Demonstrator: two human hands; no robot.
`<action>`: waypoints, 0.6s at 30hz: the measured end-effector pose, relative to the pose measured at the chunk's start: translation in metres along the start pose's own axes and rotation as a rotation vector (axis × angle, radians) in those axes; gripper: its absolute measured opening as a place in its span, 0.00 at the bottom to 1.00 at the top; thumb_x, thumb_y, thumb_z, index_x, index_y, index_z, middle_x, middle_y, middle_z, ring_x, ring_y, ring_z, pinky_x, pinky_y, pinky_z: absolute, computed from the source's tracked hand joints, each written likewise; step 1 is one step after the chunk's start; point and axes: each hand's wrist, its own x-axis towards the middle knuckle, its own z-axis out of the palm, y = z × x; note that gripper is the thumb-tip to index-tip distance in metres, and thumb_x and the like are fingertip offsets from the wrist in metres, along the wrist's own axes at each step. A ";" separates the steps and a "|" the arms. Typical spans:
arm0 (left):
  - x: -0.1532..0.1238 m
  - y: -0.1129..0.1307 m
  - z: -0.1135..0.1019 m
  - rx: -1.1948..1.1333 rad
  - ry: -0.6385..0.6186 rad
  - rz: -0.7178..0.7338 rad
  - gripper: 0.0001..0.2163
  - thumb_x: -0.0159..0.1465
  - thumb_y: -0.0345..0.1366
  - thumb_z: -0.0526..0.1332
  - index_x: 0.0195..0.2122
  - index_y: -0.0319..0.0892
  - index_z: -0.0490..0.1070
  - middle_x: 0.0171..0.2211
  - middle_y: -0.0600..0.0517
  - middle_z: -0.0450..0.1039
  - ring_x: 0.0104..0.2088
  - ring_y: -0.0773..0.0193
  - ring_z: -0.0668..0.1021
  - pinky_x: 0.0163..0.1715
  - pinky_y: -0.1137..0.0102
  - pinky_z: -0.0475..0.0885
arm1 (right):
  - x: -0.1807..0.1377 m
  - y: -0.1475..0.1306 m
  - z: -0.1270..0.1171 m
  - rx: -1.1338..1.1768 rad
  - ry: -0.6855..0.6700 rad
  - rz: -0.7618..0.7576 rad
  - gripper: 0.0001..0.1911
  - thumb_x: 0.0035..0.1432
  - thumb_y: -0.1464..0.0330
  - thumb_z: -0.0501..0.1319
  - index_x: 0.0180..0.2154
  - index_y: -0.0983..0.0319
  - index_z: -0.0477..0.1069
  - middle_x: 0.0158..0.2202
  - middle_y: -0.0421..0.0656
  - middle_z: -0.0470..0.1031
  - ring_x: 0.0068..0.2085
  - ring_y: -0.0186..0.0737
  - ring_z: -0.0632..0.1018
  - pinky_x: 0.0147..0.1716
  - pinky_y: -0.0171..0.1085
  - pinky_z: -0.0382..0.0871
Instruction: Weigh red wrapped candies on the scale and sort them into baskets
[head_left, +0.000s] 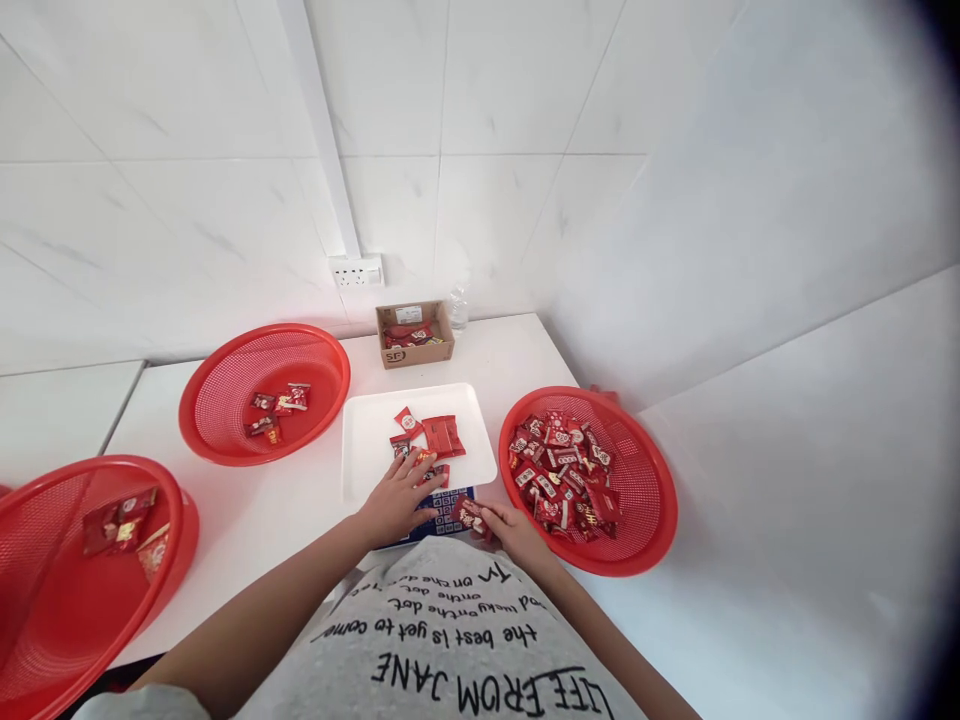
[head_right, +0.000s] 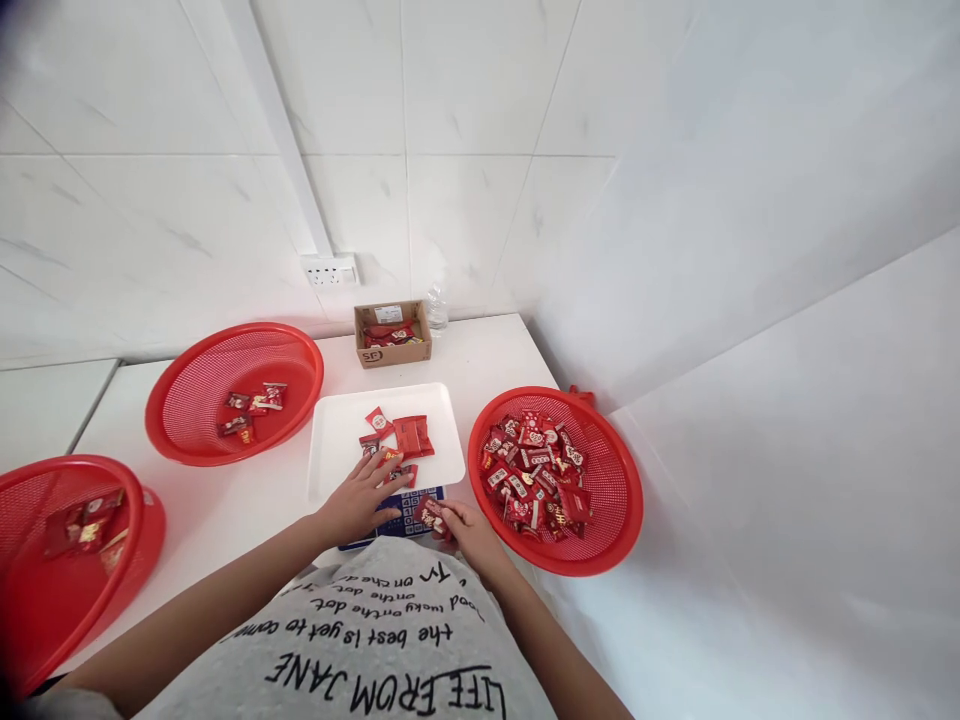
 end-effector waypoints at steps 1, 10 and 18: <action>0.002 -0.003 0.004 0.043 -0.011 0.003 0.26 0.60 0.45 0.57 0.60 0.52 0.56 0.64 0.49 0.50 0.64 0.48 0.49 0.59 0.50 0.46 | -0.003 0.000 -0.003 0.007 0.019 -0.009 0.23 0.49 0.52 0.57 0.42 0.58 0.74 0.34 0.43 0.77 0.32 0.41 0.76 0.31 0.39 0.70; 0.012 -0.024 0.014 0.166 0.057 -0.149 0.27 0.63 0.46 0.50 0.63 0.49 0.48 0.65 0.47 0.46 0.64 0.48 0.46 0.59 0.49 0.45 | -0.016 -0.010 -0.019 0.112 0.107 -0.012 0.21 0.48 0.55 0.61 0.41 0.59 0.74 0.36 0.43 0.77 0.33 0.40 0.76 0.33 0.40 0.70; 0.055 -0.025 0.010 0.115 0.084 -0.256 0.33 0.60 0.53 0.51 0.64 0.50 0.44 0.66 0.45 0.39 0.64 0.41 0.40 0.55 0.39 0.41 | -0.003 -0.021 -0.045 0.232 0.291 -0.109 0.23 0.46 0.54 0.63 0.43 0.59 0.73 0.47 0.47 0.74 0.36 0.42 0.77 0.37 0.42 0.72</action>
